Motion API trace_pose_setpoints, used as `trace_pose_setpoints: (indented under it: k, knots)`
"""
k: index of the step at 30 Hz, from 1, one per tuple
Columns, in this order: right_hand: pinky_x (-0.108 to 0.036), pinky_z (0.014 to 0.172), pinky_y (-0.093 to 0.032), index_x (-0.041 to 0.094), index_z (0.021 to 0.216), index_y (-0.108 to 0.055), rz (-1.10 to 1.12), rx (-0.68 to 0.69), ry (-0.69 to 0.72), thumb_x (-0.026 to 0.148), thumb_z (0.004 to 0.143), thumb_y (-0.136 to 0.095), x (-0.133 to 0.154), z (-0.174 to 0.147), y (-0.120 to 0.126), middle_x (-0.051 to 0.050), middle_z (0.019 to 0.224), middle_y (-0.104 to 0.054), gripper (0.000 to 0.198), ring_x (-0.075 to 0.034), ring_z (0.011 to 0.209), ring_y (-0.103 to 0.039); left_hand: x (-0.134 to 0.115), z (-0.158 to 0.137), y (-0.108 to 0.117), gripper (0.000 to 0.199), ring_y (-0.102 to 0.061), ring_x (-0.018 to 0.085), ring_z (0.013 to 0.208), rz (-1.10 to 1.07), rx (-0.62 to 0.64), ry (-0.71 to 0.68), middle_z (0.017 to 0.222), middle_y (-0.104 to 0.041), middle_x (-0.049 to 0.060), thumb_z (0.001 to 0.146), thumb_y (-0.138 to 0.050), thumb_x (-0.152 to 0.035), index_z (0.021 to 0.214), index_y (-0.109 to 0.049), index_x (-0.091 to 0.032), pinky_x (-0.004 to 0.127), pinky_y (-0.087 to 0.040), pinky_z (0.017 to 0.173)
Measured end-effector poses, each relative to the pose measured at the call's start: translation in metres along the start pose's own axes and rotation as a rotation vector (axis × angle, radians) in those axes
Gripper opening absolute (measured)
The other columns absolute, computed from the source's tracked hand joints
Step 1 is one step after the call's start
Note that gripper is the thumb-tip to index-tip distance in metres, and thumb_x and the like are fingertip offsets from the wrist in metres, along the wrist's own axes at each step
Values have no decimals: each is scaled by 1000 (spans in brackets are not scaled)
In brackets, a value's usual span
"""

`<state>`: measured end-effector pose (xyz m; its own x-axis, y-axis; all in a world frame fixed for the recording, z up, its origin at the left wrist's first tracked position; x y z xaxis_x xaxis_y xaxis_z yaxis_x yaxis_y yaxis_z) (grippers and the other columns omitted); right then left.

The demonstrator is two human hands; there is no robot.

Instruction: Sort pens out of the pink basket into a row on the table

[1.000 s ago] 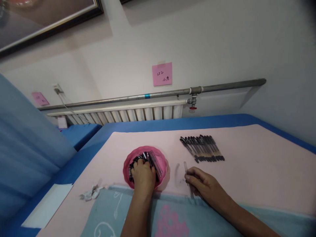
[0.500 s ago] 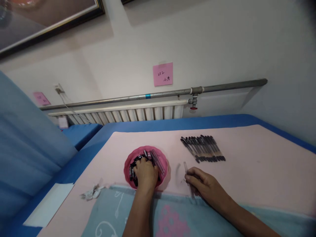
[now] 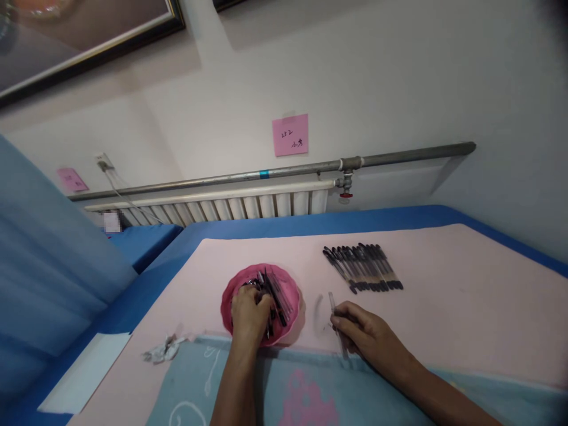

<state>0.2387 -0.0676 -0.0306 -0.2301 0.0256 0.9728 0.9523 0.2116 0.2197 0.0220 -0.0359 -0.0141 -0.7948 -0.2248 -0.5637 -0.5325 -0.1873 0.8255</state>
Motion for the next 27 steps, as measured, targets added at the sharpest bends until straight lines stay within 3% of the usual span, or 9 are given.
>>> trace_pose_setpoints:
  k: [2, 4, 6, 8, 16, 27]
  knots:
    - [-23, 47, -39, 22, 67, -47, 7, -12, 1, 39, 77, -51, 1, -1, 0, 7, 50, -44, 20, -10, 46, -45, 3, -2, 2, 21, -58, 16, 69, -337, -7, 29, 68, -61, 3, 75, -47, -34, 65, -56, -18, 27, -44, 62]
    - [-23, 47, -38, 22, 68, -48, 6, -17, 11, 39, 77, -51, 5, -5, -2, 7, 50, -44, 20, -10, 46, -44, 2, -5, -1, 20, -52, 12, 51, -769, 74, 89, 54, -53, -3, 74, -51, -38, 67, -52, -19, 24, -42, 50]
    - [-23, 47, -38, 22, 70, -48, 3, 10, 35, 39, 77, -50, 8, -9, -5, 7, 50, -44, 19, -10, 46, -44, -5, -10, -5, 22, -49, 9, 44, -1092, 201, 143, 52, -51, -5, 70, -58, -38, 71, -50, -18, 22, -41, 44]
    - [-23, 48, -39, 22, 72, -49, -10, 65, 65, 38, 78, -49, 11, -15, -10, 7, 50, -43, 18, -11, 47, -44, -15, -16, -8, 25, -52, 10, 46, -1278, 305, 168, 57, -56, -3, 66, -65, -35, 74, -50, -17, 21, -43, 43]
    - [-21, 46, -34, 21, 72, -51, -90, 118, 98, 36, 81, -48, 11, -21, -19, 6, 51, -41, 18, -9, 46, -40, -32, -27, -9, 28, -64, 14, 63, -1588, 463, 195, 68, -64, 1, 61, -74, -22, 76, -51, -15, 28, -53, 60]
    - [-21, 47, -32, 21, 72, -51, -129, 144, 95, 34, 80, -49, 13, -20, -21, 7, 52, -38, 16, -10, 47, -37, -36, -32, -18, 28, -67, 20, 72, -1624, 450, 164, 72, -64, 2, 63, -74, -23, 77, -51, -15, 36, -53, 71]
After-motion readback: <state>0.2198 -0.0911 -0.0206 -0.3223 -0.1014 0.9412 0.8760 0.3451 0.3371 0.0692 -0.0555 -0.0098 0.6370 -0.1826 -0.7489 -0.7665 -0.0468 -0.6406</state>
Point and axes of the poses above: each hand's wrist, its own z-axis towards the middle knuckle, its own y-axis out of the back of the hand, x = y × z, the point moved 1 cm from there along z, towards the middle knuckle
